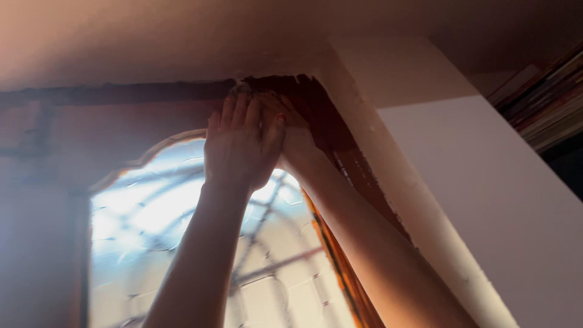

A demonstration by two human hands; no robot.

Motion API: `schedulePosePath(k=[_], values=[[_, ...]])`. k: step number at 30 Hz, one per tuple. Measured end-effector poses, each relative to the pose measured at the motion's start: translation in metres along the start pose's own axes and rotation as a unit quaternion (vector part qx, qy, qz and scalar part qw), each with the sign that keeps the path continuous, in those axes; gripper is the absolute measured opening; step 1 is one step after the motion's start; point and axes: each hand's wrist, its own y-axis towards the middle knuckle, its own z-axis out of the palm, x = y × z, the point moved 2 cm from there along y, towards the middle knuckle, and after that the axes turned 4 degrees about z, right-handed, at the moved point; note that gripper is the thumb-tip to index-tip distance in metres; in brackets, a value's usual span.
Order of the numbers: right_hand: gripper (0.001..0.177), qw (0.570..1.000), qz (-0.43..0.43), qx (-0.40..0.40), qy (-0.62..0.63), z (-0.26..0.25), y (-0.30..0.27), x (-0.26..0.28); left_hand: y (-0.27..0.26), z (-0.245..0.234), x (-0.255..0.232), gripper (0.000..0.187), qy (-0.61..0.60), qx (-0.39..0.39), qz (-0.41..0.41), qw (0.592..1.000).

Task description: The person wipes a wooden door and its frame with a cloth, focusing on the glass panel and surrounding wood. They periodically dip the cloth into a metal bowl of water on a nearby table to rinse it before continuing to wipe the door and the adjacent wall area.

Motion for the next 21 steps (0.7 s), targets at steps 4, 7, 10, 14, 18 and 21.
schedulePosePath(k=[4, 7, 10, 14, 18, 21], values=[[0.054, 1.000, 0.015, 0.006, 0.003, -0.016, -0.010, -0.030, 0.012, 0.027, -0.022, 0.069, -0.030, 0.012, 0.005, 0.999], [0.053, 0.999, 0.013, 0.036, -0.038, -0.018, -0.017, -0.061, 0.015, 0.043, -0.046, 0.069, -0.059, 0.009, -0.007, 0.998], [0.051, 0.982, -0.100, -0.069, -0.148, -0.009, -0.033, -0.079, 0.008, 0.048, -0.065, 0.070, -0.050, 0.011, 0.003, 0.999], [0.050, 0.925, -0.052, -0.002, 0.377, 0.001, -0.070, -0.104, -0.006, 0.042, -0.092, 0.062, -0.035, 0.013, 0.013, 0.999], [0.050, 0.999, -0.016, -0.040, 0.022, -0.015, -0.125, -0.106, -0.032, 0.027, -0.119, 0.056, -0.045, 0.078, -0.004, 0.996], [0.072, 0.999, 0.028, -0.002, 0.016, -0.030, -0.169, -0.097, -0.053, 0.014, -0.138, 0.058, -0.033, 0.060, 0.006, 0.998]])
